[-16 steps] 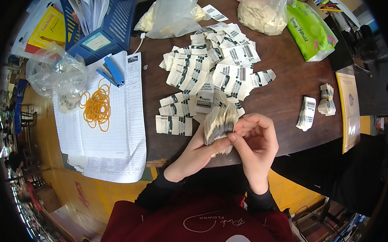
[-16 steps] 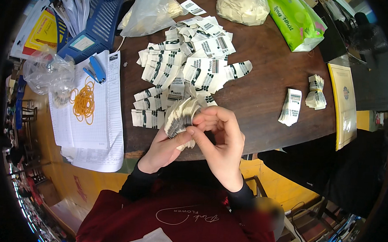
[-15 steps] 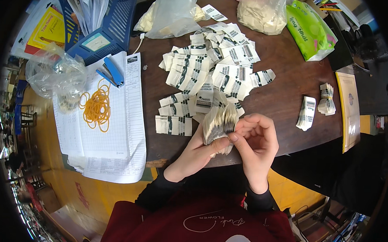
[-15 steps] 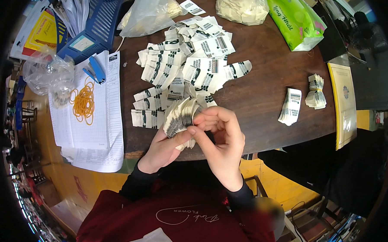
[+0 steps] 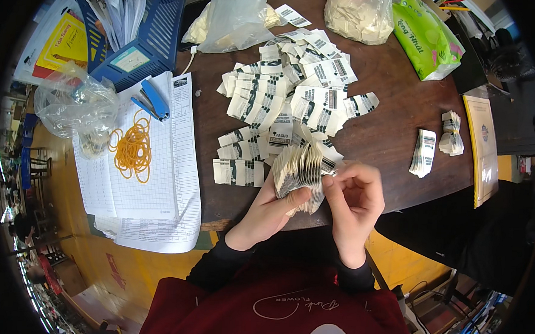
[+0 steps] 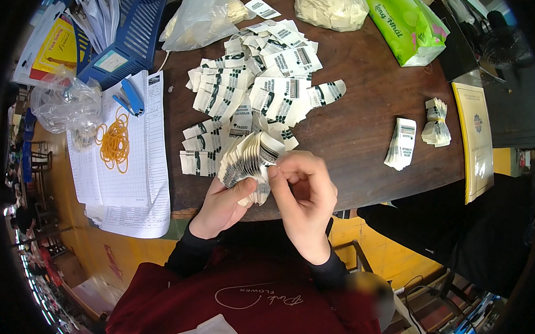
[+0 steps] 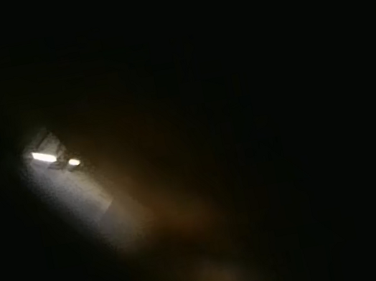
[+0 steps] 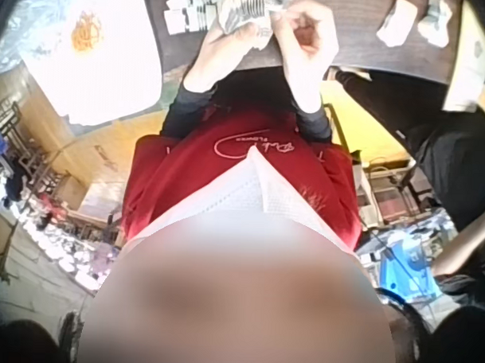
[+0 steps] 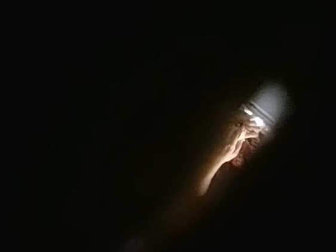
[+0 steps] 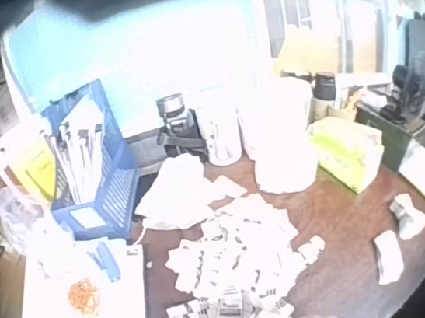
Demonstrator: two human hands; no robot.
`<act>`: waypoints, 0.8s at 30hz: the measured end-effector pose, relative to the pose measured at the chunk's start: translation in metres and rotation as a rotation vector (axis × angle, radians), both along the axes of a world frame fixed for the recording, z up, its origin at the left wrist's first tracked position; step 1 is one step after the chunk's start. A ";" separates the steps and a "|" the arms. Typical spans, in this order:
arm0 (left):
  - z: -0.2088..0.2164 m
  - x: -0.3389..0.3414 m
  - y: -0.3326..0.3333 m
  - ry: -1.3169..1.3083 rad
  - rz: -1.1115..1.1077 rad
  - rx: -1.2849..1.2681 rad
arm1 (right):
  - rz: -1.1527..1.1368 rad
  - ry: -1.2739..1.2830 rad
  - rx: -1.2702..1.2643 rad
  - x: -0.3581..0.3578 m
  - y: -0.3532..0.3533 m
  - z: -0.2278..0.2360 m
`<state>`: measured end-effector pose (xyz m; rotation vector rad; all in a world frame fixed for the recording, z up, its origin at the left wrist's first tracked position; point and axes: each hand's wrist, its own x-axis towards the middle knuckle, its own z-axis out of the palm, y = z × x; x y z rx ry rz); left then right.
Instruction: The person gathers loose paper receipts from a table, aligns them into neat stacks, and secures each stack with a rubber band. The person repeats this process, creating multiple bundled stacks of receipts.
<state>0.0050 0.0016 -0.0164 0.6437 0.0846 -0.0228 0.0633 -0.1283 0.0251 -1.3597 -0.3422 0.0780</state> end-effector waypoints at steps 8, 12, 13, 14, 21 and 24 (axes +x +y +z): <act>-0.001 0.001 0.000 0.053 -0.035 0.071 | 0.033 -0.057 -0.162 0.003 -0.006 0.005; 0.001 0.001 0.000 0.039 -0.019 0.065 | 0.033 -0.021 -0.127 0.002 -0.003 0.004; 0.002 0.001 0.000 0.035 -0.020 0.060 | 0.018 0.031 -0.070 0.001 -0.003 0.004; 0.002 0.001 0.000 0.032 -0.021 0.055 | 0.039 0.083 -0.027 0.001 -0.003 0.004; 0.004 0.000 -0.001 0.036 -0.027 0.056 | 0.066 0.164 0.178 0.003 -0.001 0.001; 0.004 0.000 -0.001 0.045 -0.033 0.051 | 0.067 0.073 0.105 0.005 -0.002 0.002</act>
